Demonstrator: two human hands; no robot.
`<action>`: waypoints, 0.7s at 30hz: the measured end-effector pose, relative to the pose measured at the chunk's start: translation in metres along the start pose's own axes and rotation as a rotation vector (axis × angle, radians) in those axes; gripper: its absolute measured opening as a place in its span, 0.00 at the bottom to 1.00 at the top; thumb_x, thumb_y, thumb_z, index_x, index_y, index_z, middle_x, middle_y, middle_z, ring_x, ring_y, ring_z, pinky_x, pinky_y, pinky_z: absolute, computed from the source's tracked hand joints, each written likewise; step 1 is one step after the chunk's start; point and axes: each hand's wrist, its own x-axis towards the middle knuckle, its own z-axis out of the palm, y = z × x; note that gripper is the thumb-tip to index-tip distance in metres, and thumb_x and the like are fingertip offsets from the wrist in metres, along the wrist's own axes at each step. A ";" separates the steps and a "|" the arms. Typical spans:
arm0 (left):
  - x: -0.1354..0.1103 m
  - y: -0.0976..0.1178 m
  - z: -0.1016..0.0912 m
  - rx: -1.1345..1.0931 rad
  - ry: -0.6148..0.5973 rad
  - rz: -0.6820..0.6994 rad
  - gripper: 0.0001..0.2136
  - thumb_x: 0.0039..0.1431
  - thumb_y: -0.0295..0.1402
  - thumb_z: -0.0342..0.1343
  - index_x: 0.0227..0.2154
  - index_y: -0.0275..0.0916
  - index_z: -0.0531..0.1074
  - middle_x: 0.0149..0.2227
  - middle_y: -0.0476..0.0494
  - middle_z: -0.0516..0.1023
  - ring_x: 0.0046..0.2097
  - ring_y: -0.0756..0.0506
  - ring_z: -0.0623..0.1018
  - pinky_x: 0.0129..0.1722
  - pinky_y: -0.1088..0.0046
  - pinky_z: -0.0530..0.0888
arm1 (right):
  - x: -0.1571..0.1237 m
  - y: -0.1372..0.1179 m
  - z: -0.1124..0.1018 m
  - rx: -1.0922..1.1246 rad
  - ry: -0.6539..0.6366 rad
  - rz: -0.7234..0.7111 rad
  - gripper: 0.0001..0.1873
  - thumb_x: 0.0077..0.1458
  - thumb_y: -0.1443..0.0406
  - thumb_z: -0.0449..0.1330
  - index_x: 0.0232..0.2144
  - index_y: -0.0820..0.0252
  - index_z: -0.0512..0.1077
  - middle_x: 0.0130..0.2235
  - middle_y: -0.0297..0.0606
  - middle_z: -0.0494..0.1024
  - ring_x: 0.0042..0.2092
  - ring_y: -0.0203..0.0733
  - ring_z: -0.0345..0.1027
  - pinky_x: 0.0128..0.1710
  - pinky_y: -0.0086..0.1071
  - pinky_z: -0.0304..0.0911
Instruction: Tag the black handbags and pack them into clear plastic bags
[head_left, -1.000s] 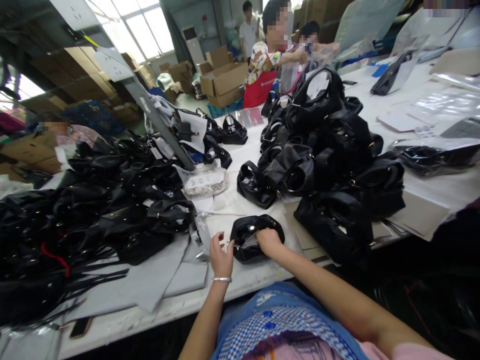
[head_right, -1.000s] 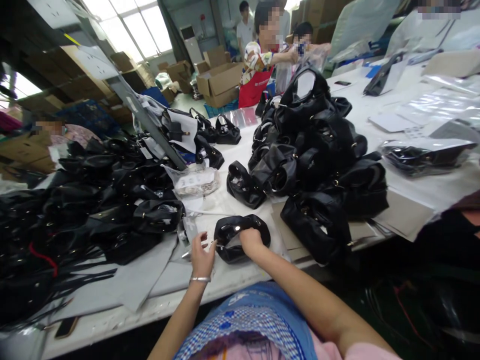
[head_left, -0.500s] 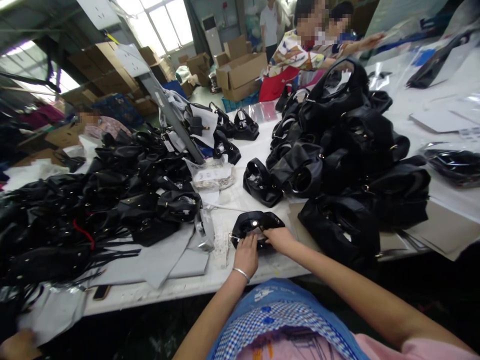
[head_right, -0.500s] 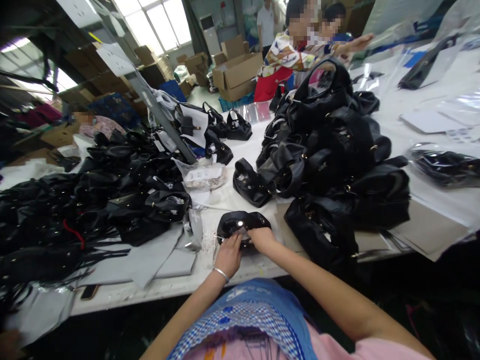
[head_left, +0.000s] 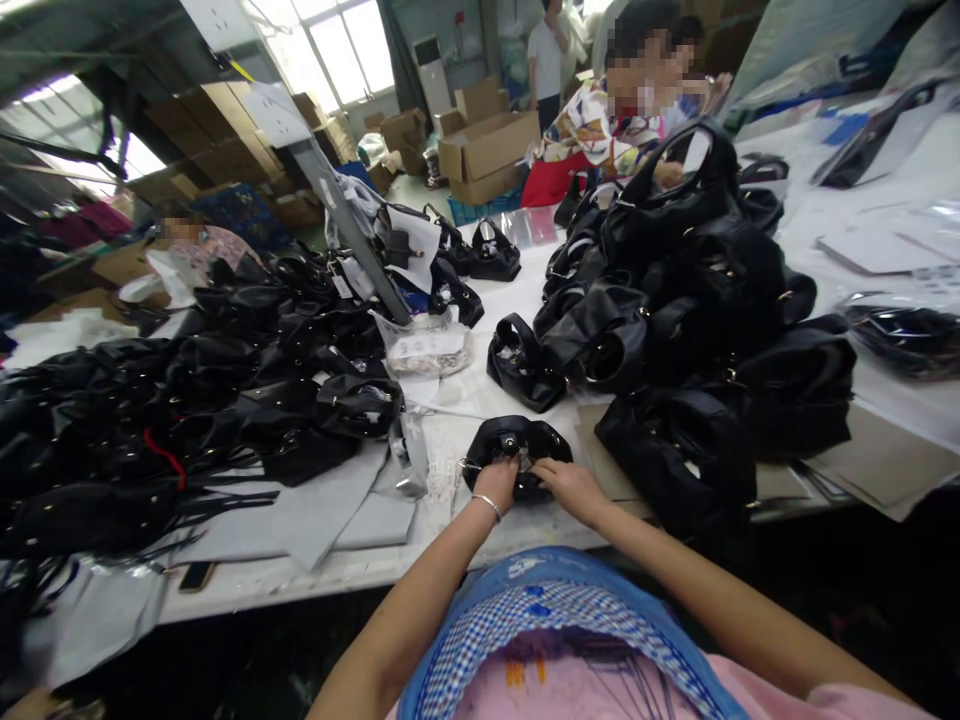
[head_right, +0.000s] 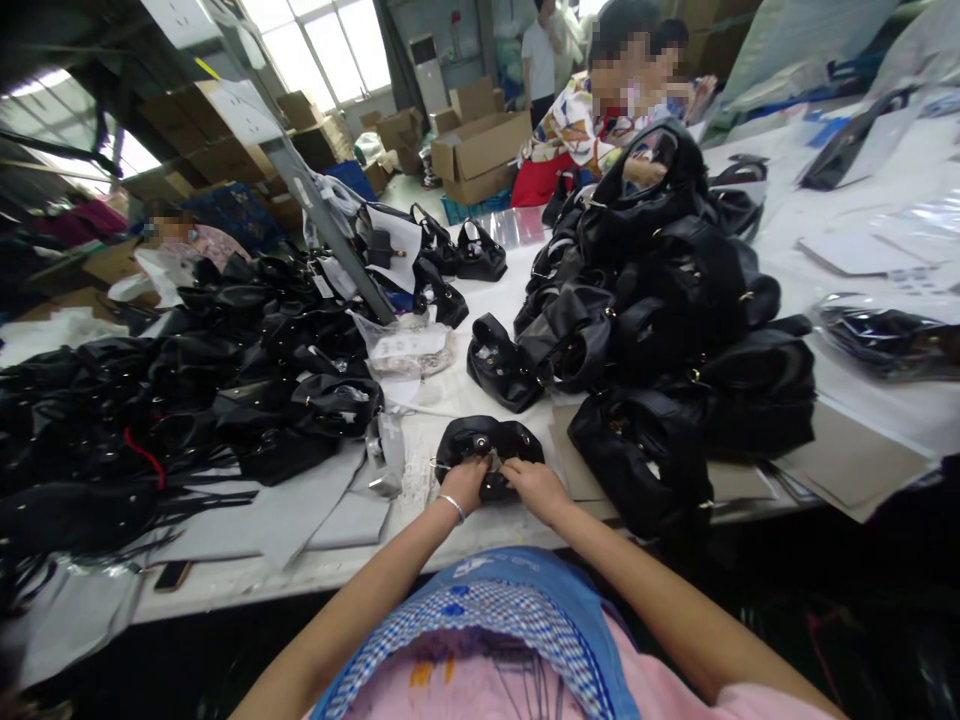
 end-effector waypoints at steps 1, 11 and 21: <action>0.001 -0.002 0.000 0.002 0.014 0.011 0.27 0.50 0.17 0.52 0.55 0.30 0.61 0.55 0.27 0.69 0.56 0.37 0.72 0.53 0.59 0.72 | -0.003 -0.001 0.003 0.022 0.039 0.010 0.17 0.59 0.69 0.56 0.51 0.56 0.70 0.51 0.41 0.74 0.40 0.42 0.73 0.37 0.33 0.67; -0.037 -0.017 0.006 0.042 0.275 0.120 0.20 0.59 0.23 0.52 0.55 0.37 0.63 0.52 0.36 0.73 0.53 0.41 0.73 0.54 0.60 0.72 | -0.005 -0.013 0.027 0.154 0.146 0.033 0.21 0.61 0.69 0.53 0.56 0.52 0.68 0.56 0.40 0.72 0.48 0.42 0.72 0.47 0.34 0.68; -0.021 0.006 -0.001 0.200 0.123 -0.020 0.14 0.61 0.20 0.44 0.47 0.33 0.69 0.49 0.32 0.75 0.48 0.41 0.76 0.47 0.62 0.74 | 0.012 -0.022 0.009 0.243 -0.080 0.108 0.31 0.55 0.76 0.50 0.59 0.51 0.64 0.59 0.37 0.69 0.48 0.40 0.72 0.48 0.32 0.66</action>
